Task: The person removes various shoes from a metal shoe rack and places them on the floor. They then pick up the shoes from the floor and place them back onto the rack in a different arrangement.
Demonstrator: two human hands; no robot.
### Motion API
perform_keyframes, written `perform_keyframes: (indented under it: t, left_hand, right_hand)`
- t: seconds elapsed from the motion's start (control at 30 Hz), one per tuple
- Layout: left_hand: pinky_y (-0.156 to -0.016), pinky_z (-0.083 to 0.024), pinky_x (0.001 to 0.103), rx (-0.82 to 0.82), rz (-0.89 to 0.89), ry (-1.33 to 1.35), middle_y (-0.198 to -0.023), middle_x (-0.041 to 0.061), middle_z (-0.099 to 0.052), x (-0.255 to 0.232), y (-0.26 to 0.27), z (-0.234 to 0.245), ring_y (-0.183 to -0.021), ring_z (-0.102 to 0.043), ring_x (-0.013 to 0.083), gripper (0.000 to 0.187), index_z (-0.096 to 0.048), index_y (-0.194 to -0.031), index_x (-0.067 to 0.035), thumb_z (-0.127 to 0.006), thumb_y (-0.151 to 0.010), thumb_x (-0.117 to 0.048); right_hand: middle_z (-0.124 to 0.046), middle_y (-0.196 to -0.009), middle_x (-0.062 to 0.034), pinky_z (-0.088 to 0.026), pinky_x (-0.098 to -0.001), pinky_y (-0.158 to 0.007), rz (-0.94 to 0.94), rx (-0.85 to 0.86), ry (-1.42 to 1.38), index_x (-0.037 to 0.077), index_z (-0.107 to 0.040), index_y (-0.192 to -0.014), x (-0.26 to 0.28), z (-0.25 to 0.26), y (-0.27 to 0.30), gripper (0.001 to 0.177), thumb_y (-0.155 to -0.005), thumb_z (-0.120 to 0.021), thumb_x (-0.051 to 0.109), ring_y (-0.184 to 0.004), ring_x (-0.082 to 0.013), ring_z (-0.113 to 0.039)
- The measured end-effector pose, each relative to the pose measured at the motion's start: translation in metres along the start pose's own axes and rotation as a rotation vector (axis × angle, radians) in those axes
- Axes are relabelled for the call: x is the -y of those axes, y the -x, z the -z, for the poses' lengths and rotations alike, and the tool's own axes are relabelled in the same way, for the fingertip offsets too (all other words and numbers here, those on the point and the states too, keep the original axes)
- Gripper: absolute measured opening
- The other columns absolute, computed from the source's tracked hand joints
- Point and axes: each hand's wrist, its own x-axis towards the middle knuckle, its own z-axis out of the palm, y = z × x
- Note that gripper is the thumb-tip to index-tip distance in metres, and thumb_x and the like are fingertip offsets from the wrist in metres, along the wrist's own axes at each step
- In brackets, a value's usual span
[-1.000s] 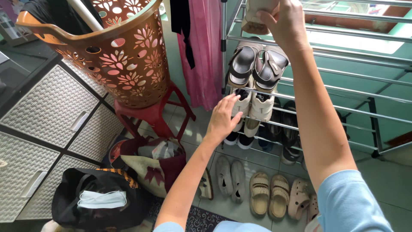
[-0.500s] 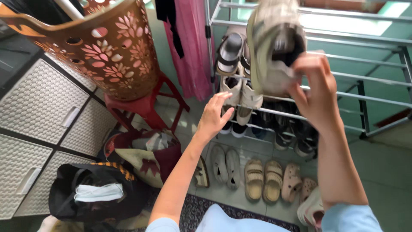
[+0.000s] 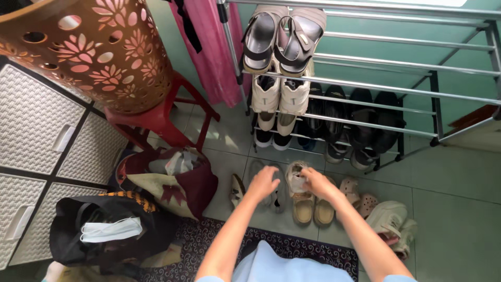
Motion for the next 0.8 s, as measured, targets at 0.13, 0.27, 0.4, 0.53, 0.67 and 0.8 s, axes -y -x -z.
perform_keyframes:
  t: [0.13, 0.27, 0.4, 0.53, 0.67, 0.8]
  left_hand:
    - [-0.096, -0.049, 0.051, 0.093, 0.022, -0.015, -0.126, 0.017, -0.059, 0.021, 0.009, -0.057, -0.118, -0.057, 0.0399, 0.049, -0.058, -0.129, -0.008, -0.074, -0.086, -0.023]
    - [-0.097, -0.050, 0.051, 0.156, 0.055, -0.056, -0.129, 0.017, -0.059, 0.037, 0.021, -0.088, -0.119, -0.058, 0.0405, 0.050, -0.056, -0.132, -0.008, -0.073, -0.087, -0.021]
    - [-0.098, -0.051, 0.051, 0.219, 0.110, -0.144, -0.133, 0.018, -0.057, 0.058, 0.020, -0.109, -0.121, -0.057, 0.0403, 0.053, -0.053, -0.135, -0.007, -0.073, -0.088, -0.021]
    - [-0.099, -0.047, 0.053, 0.261, 0.201, -0.236, -0.136, 0.015, -0.056, 0.072, 0.028, -0.121, -0.127, -0.053, 0.0375, 0.057, -0.055, -0.133, -0.009, -0.076, -0.082, -0.019]
    - [-0.102, -0.047, 0.052, 0.219, 0.209, -0.223, -0.138, 0.014, -0.055, 0.085, 0.031, -0.126, -0.129, -0.052, 0.0365, 0.056, -0.055, -0.134, -0.010, -0.075, -0.083, -0.018]
    - [-0.105, -0.048, 0.051, 0.222, 0.212, -0.180, -0.137, 0.012, -0.057, 0.094, 0.041, -0.122, -0.129, -0.055, 0.0356, 0.054, -0.056, -0.136, -0.011, -0.074, -0.085, -0.019]
  right_hand:
    - [-0.060, -0.126, -0.0162, -0.055, -0.0484, -0.089, -0.164, -0.037, 0.088, 0.013, -0.060, -0.118, -0.064, -0.056, -0.019, 0.041, -0.079, -0.072, 0.006, -0.115, -0.0414, -0.062]
    - [-0.057, -0.135, -0.0180, -0.052, -0.0535, -0.092, -0.258, -0.074, 0.175, 0.020, -0.060, -0.127, -0.092, -0.096, -0.023, 0.043, -0.086, -0.060, 0.005, -0.113, -0.0451, -0.063]
    - [-0.052, -0.142, -0.0148, -0.053, -0.0550, -0.091, -0.375, -0.027, 0.185, 0.021, -0.059, -0.127, -0.121, -0.118, -0.033, 0.034, -0.094, -0.053, 0.016, -0.112, -0.0456, -0.063]
    - [-0.052, -0.140, -0.0147, -0.053, -0.0554, -0.090, -0.412, -0.026, 0.233, 0.022, -0.057, -0.131, -0.130, -0.152, -0.031, 0.031, -0.102, -0.045, 0.023, -0.112, -0.0434, -0.063]
    - [-0.057, -0.139, -0.0131, -0.056, -0.0522, -0.096, -0.377, 0.031, 0.402, 0.021, -0.058, -0.133, -0.132, -0.172, -0.033, 0.027, -0.108, -0.048, 0.018, -0.115, -0.0383, -0.068]
    - [-0.052, -0.137, -0.0176, -0.052, -0.0513, -0.094, -0.333, 0.066, 0.230, 0.017, -0.058, -0.128, -0.116, -0.179, -0.039, 0.056, -0.076, -0.078, 0.015, -0.117, -0.0466, -0.058]
